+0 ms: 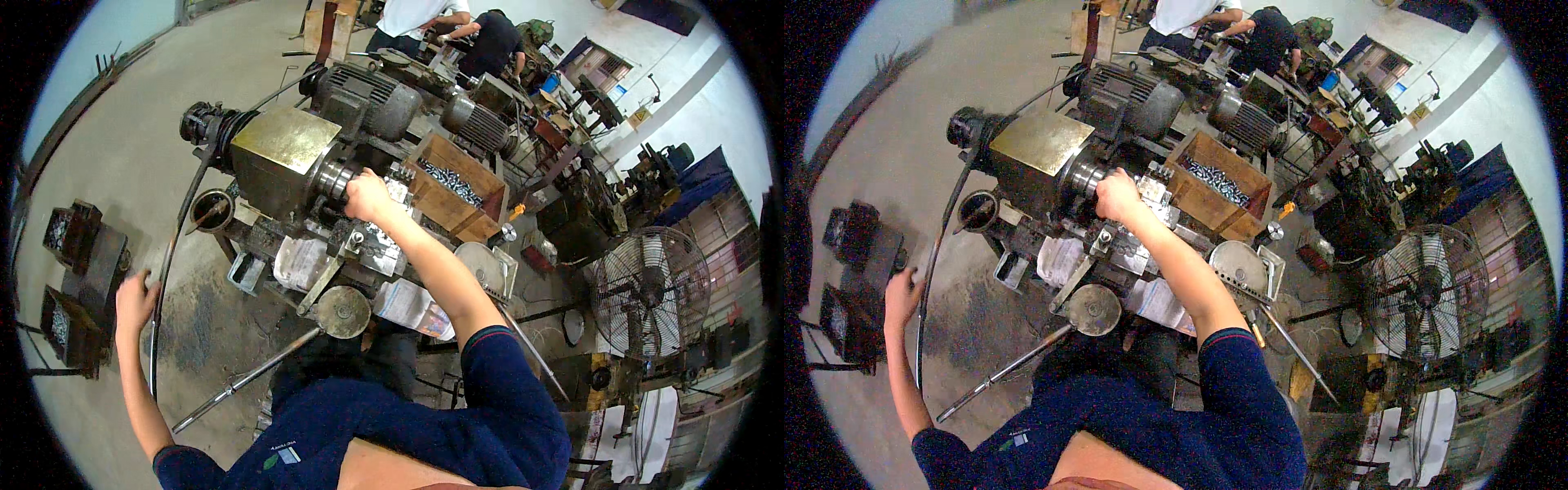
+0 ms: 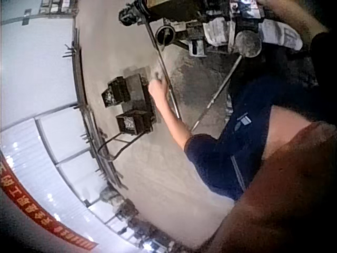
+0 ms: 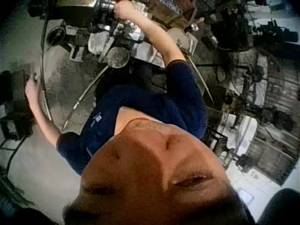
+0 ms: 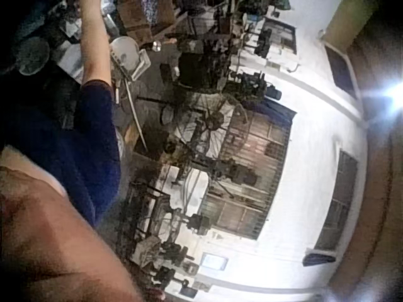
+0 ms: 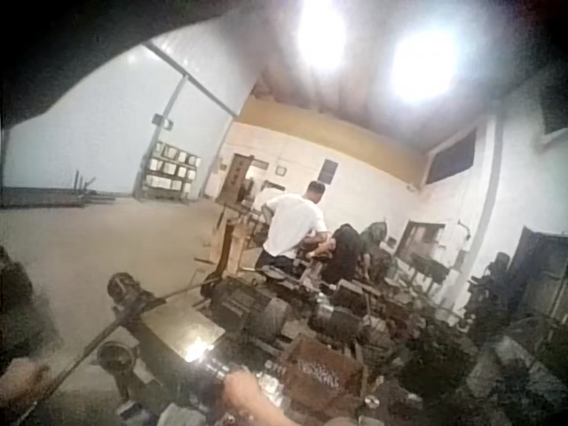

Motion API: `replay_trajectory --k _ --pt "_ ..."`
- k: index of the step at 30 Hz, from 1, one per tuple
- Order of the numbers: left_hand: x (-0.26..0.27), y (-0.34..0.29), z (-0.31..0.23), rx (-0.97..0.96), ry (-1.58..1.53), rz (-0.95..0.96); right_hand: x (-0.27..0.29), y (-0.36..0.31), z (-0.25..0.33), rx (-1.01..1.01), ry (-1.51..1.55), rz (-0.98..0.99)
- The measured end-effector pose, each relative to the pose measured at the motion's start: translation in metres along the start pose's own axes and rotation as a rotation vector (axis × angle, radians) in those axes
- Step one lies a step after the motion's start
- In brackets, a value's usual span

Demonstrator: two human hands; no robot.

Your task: The person operates a manual metal lathe to process cylindrical metal parts, repeatedly loading a part, engaging the cutting tool using levers, and then placing the finished part into a wire basket.

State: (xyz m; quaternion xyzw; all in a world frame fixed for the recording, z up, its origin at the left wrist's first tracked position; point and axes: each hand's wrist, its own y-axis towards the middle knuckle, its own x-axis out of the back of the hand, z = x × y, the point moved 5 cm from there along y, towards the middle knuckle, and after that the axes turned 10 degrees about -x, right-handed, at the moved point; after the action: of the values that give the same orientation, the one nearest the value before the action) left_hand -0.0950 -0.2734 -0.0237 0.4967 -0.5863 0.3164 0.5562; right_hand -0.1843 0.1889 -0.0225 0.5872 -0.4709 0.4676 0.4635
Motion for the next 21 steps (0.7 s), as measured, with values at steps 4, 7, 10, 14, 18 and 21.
replay_trajectory --k 4,7,10,14,18,21 --pt "-0.029 -0.032 0.002 0.093 -0.175 0.028 -0.001 -0.005 0.001 -0.004 0.033 -0.093" --pt "-0.058 -0.038 0.012 0.139 -0.195 -0.105 -0.002 -0.006 0.002 -0.024 0.064 -0.126" --pt "-0.068 -0.028 0.014 0.241 -0.269 -0.060 0.000 -0.006 -0.001 -0.068 0.195 -0.143" --pt "-0.078 -0.022 0.030 0.220 -0.260 -0.048 -0.001 0.003 -0.004 -0.105 0.370 -0.091" --pt "-0.076 -0.013 0.021 0.172 -0.102 -0.060 0.000 0.004 -0.008 -0.251 0.376 0.070" --pt "-0.077 -0.011 0.047 0.139 0.168 -0.105 0.001 0.003 -0.010 -0.283 0.391 0.085"
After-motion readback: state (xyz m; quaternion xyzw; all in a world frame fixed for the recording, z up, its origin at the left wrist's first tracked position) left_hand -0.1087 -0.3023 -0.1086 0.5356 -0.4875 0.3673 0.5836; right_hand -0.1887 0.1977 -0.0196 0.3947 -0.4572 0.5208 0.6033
